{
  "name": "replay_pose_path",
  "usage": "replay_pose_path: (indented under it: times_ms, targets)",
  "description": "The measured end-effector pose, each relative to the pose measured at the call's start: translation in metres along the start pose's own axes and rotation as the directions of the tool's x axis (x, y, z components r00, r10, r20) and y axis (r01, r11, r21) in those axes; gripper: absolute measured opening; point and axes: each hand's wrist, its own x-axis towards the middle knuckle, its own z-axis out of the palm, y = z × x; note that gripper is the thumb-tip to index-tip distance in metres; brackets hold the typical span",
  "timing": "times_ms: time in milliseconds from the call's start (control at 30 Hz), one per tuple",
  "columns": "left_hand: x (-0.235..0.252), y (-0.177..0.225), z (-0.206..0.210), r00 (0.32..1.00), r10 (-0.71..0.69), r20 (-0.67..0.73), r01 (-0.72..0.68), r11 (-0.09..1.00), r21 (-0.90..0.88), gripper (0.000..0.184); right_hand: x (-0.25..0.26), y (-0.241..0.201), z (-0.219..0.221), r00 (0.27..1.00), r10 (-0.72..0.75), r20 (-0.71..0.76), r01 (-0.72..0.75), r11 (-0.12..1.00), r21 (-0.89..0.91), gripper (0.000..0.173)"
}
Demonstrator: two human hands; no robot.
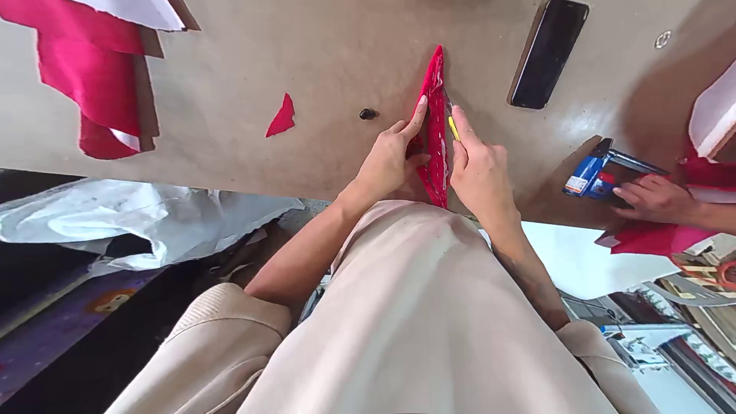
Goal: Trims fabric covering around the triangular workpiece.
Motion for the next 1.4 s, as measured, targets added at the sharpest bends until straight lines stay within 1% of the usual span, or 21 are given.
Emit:
replay_pose_path:
  times_ms: [200,433,733,900,1133,1233,1400]
  targets:
    - [0.004,-0.009,0.003,1.000,0.012,0.000,-0.012,0.999,-0.032,0.089,-0.004,0.002,0.007,1.000,0.028,-0.004,-0.028,0.999,-0.030,0.055]
    - [0.004,-0.008,0.003,1.000,0.007,0.003,-0.007,1.000,-0.012,0.090,-0.011,0.007,0.014,0.999,0.029,-0.020,-0.029,0.999,-0.023,0.055]
    - [0.005,-0.006,0.004,1.000,0.002,-0.001,-0.002,1.000,0.004,0.090,-0.033,0.013,0.017,0.996,0.071,0.051,-0.067,0.994,-0.082,0.057]
    - [0.004,-0.006,0.005,1.000,-0.011,-0.008,0.011,1.000,0.011,0.091,-0.041,0.017,0.019,0.997,0.051,0.059,-0.047,0.997,-0.068,0.055]
    - [0.004,-0.005,0.005,1.000,-0.024,-0.017,0.023,1.000,-0.018,0.091,-0.049,0.019,0.024,0.997,0.046,0.056,-0.043,0.998,-0.055,0.058]
    - [0.004,-0.006,0.006,0.999,-0.022,-0.029,0.022,1.000,-0.010,0.090,-0.059,0.026,0.026,0.996,0.055,0.071,-0.054,0.998,-0.013,0.056]
    - [0.004,-0.006,0.007,0.999,-0.034,-0.032,0.033,0.999,-0.013,0.091,-0.067,0.026,0.025,0.990,0.082,0.113,-0.081,0.997,-0.013,0.057]
